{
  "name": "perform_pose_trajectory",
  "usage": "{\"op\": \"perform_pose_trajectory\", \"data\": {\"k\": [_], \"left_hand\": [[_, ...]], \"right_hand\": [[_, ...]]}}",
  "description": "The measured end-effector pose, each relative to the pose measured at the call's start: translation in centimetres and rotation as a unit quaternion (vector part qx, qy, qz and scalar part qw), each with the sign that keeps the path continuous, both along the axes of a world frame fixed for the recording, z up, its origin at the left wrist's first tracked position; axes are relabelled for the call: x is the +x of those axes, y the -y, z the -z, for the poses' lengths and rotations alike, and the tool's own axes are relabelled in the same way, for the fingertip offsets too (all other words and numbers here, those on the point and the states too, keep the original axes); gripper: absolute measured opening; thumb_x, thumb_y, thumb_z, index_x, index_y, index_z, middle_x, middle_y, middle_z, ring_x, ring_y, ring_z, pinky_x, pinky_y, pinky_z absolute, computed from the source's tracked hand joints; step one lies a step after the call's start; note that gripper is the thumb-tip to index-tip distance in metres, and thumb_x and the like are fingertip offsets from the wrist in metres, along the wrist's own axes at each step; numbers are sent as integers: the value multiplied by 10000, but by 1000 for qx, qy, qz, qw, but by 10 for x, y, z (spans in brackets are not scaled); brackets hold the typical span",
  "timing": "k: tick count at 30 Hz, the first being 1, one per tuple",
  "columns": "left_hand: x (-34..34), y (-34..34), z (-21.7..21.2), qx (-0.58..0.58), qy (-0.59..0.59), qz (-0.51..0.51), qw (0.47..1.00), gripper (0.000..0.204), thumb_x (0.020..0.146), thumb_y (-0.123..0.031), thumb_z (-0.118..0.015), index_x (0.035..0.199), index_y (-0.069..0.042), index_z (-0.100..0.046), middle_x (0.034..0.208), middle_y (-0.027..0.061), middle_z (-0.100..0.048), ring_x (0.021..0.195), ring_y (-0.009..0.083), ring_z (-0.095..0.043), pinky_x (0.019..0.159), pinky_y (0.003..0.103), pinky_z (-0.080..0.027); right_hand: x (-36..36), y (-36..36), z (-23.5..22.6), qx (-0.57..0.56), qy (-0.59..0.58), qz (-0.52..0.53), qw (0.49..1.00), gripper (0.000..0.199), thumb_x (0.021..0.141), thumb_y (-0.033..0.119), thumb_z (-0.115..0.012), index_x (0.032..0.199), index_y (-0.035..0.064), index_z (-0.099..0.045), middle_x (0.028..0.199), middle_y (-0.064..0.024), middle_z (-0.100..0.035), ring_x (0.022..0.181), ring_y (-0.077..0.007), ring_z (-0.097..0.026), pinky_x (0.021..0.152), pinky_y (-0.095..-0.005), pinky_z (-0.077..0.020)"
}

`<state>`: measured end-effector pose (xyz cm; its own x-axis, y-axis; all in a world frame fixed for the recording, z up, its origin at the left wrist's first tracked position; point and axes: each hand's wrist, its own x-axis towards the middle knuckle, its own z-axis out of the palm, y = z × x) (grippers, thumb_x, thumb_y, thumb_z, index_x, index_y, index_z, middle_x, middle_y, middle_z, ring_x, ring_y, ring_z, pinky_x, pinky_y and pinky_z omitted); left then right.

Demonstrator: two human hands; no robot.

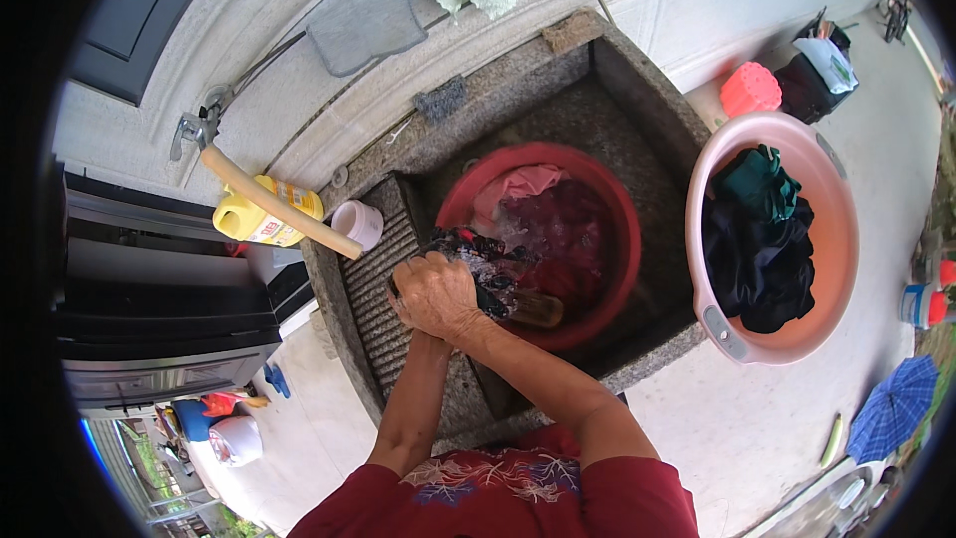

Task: The person washes a dark garment by hand on a stone washboard, scrubbing it with a brush and rinsing it in a red basin. They then wring out the garment and place it into a separate pink basin before picking up a light-colored cloth to wash.

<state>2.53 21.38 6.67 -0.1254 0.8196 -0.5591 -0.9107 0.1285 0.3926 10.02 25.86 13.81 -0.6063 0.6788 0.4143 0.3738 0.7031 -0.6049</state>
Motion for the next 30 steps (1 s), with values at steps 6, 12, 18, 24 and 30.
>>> {"op": "perform_pose_trajectory", "data": {"k": [6, 12, 18, 24, 30], "left_hand": [[19, -7, 21, -15, -145, 27, 989, 379, 971, -331, -439, 1234, -71, -522, 1182, 96, -594, 1080, 237, -587, 924, 328, -486], [6, -11, -10, -100, -86, 29, 991, 714, 890, -537, -507, 1421, -121, -272, 1418, 149, -364, 1235, 346, -442, 969, 514, -409], [20, -19, 53, -206, -322, 105, 918, 783, 876, -395, -601, 1472, -177, -144, 1503, 186, -173, 1358, 366, -246, 998, 521, -364], [11, -12, 143, -204, -564, 433, 673, 695, 897, -297, -561, 1463, -118, -200, 1505, 188, -171, 1337, 346, -309, 1070, 436, -310], [-5, -27, 107, -202, -190, 153, 949, 788, 851, -491, -591, 1448, -116, -239, 1446, 195, -288, 1337, 354, -301, 977, 599, -381]], "right_hand": [[1, -55, 17, 2, -67, 101, 993, 213, 732, 225, -681, 651, 76, -551, 654, -108, -606, 583, -281, -613, 498, -403, -502], [97, -147, 120, -19, 105, 353, 930, 161, 809, 167, -633, 944, 95, -583, 952, -114, -543, 846, -312, -565, 620, -423, -526], [75, -90, 175, -97, 158, 288, 939, 488, 806, 248, -643, 1270, 212, -499, 1265, -167, -399, 1026, -408, -453, 759, -541, -487], [58, -60, 224, -9, 330, 66, 942, 554, 715, 245, -682, 1249, 218, -533, 1342, -158, -353, 1137, -400, -398, 811, -551, -464], [57, -129, 229, -259, 224, 115, 933, 397, 648, 103, -679, 1038, 146, -623, 1101, -146, -522, 1020, -340, -500, 850, -405, -476]]}}
